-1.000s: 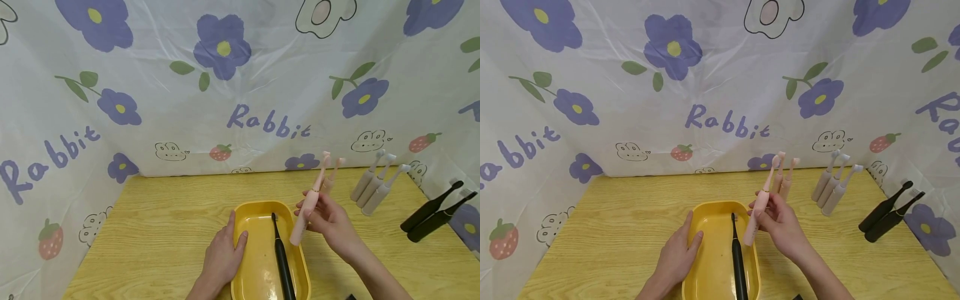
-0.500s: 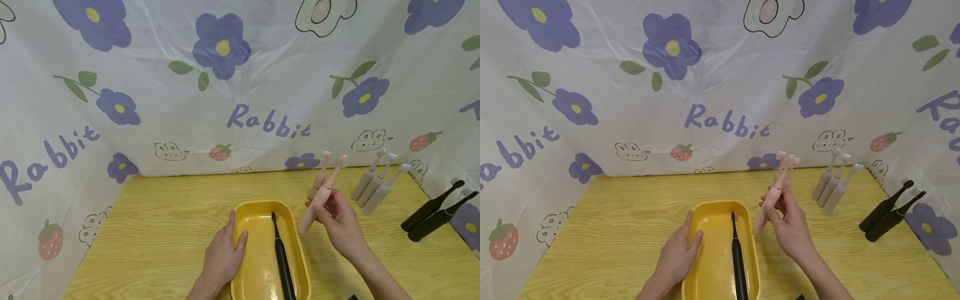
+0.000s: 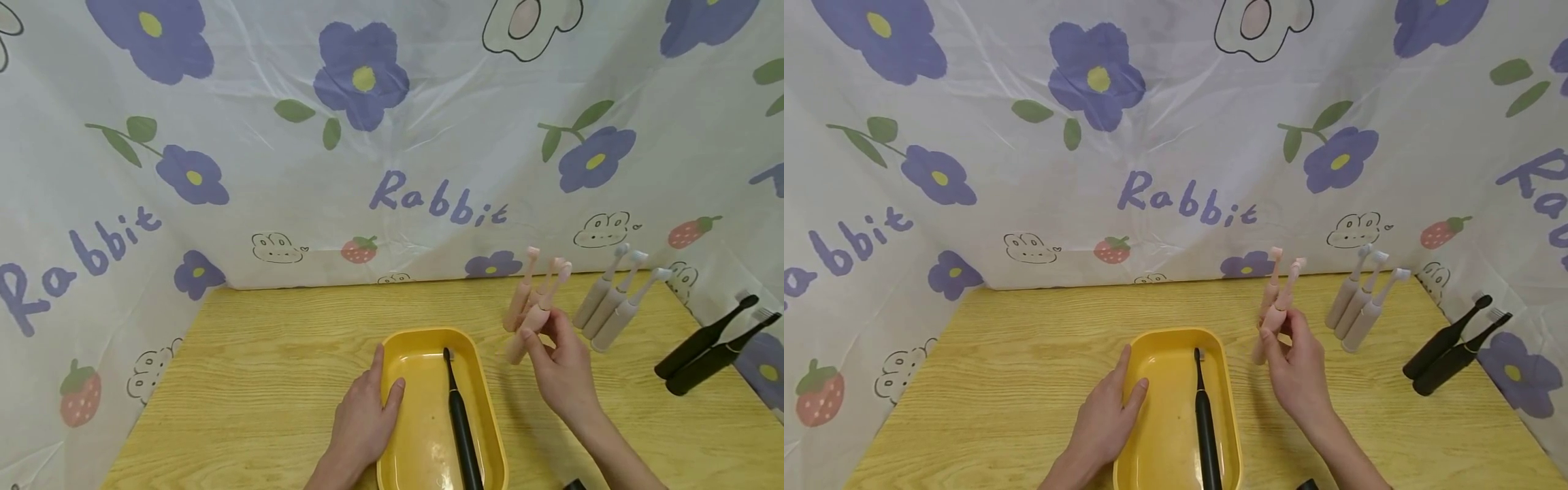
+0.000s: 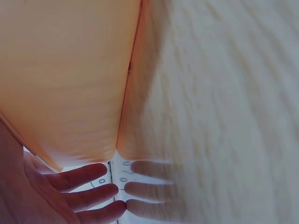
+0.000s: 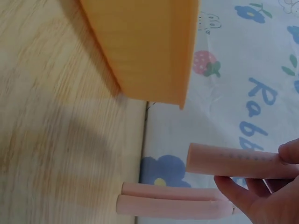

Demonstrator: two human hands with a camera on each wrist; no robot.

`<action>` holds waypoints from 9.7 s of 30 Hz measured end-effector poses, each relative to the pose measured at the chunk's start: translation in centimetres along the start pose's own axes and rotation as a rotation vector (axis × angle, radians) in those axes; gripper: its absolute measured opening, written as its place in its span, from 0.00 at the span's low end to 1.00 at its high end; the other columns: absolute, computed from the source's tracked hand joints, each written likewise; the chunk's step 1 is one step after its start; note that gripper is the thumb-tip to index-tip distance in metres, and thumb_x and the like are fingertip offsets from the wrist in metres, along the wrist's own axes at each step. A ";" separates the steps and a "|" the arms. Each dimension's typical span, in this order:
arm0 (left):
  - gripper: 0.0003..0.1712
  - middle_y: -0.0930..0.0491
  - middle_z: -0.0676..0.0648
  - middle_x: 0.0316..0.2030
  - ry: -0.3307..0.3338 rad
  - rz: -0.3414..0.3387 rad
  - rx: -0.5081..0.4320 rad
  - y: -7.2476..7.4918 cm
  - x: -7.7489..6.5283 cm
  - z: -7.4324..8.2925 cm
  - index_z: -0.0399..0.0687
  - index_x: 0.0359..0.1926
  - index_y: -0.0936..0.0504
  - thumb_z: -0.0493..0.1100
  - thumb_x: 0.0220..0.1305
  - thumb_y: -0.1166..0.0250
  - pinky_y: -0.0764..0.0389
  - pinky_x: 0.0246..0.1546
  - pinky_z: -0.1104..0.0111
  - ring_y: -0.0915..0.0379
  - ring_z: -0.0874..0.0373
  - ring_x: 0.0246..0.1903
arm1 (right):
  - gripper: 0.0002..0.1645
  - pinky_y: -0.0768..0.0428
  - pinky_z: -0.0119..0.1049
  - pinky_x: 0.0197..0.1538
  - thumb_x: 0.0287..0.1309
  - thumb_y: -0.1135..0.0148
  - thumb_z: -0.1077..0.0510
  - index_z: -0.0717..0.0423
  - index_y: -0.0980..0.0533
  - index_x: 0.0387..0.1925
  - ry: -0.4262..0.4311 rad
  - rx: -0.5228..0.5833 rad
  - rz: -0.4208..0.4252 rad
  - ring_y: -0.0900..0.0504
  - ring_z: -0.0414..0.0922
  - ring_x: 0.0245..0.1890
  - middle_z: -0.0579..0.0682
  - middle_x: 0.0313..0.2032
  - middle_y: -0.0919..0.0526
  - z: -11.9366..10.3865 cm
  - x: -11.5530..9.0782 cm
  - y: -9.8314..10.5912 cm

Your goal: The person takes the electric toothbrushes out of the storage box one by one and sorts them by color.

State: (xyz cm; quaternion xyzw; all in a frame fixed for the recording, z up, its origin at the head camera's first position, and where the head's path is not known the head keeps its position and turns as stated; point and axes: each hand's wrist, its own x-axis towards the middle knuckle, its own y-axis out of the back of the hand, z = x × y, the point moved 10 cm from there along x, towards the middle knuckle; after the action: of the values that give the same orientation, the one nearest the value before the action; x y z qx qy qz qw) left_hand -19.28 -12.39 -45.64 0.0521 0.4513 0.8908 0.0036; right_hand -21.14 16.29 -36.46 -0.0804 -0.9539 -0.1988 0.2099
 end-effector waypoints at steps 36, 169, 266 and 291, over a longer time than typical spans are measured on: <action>0.40 0.23 0.31 0.61 0.015 -0.008 -0.007 0.1 -0.1 0.1 0.40 0.80 0.43 0.56 0.78 0.44 0.21 0.53 0.42 0.25 0.35 0.59 | 0.22 0.34 0.10 0.38 0.64 0.34 0.69 0.74 0.28 0.56 -0.148 -0.232 0.276 0.17 0.64 0.49 0.67 0.51 0.23 7.8 1.2 1.9; 0.41 0.22 0.32 0.60 -0.005 -0.060 -0.036 -1.3 0.4 1.2 0.41 0.80 0.45 0.61 0.80 0.50 0.21 0.52 0.42 0.23 0.36 0.57 | 0.28 0.14 0.51 0.47 0.76 0.46 0.63 0.72 0.40 0.69 -0.338 0.569 -0.527 0.15 0.50 0.53 0.63 0.54 0.22 -0.2 -3.7 -3.8; 0.38 0.20 0.31 0.58 -0.010 -0.056 0.001 0.1 0.5 0.3 0.39 0.79 0.43 0.53 0.79 0.46 0.17 0.44 0.44 0.20 0.36 0.52 | 0.31 0.39 0.70 0.62 0.71 0.46 0.59 0.80 0.37 0.65 -0.662 -0.613 0.240 0.33 0.78 0.54 0.82 0.55 0.31 16.9 -6.8 21.4; 0.38 0.19 0.32 0.56 -0.002 -0.051 -0.004 0.2 0.5 0.4 0.40 0.79 0.43 0.53 0.79 0.45 0.17 0.43 0.44 0.19 0.37 0.52 | 0.30 0.28 0.68 0.48 0.70 0.41 0.58 0.83 0.37 0.55 -0.673 -0.639 0.089 0.28 0.79 0.49 0.83 0.48 0.27 18.2 -6.7 20.6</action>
State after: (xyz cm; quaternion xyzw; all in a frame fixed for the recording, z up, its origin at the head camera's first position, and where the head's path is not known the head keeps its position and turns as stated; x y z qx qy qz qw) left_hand -19.78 -12.17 -45.17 0.0414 0.4506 0.8913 0.0268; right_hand -16.98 42.06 -47.41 -0.2420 -0.8556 -0.4361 -0.1382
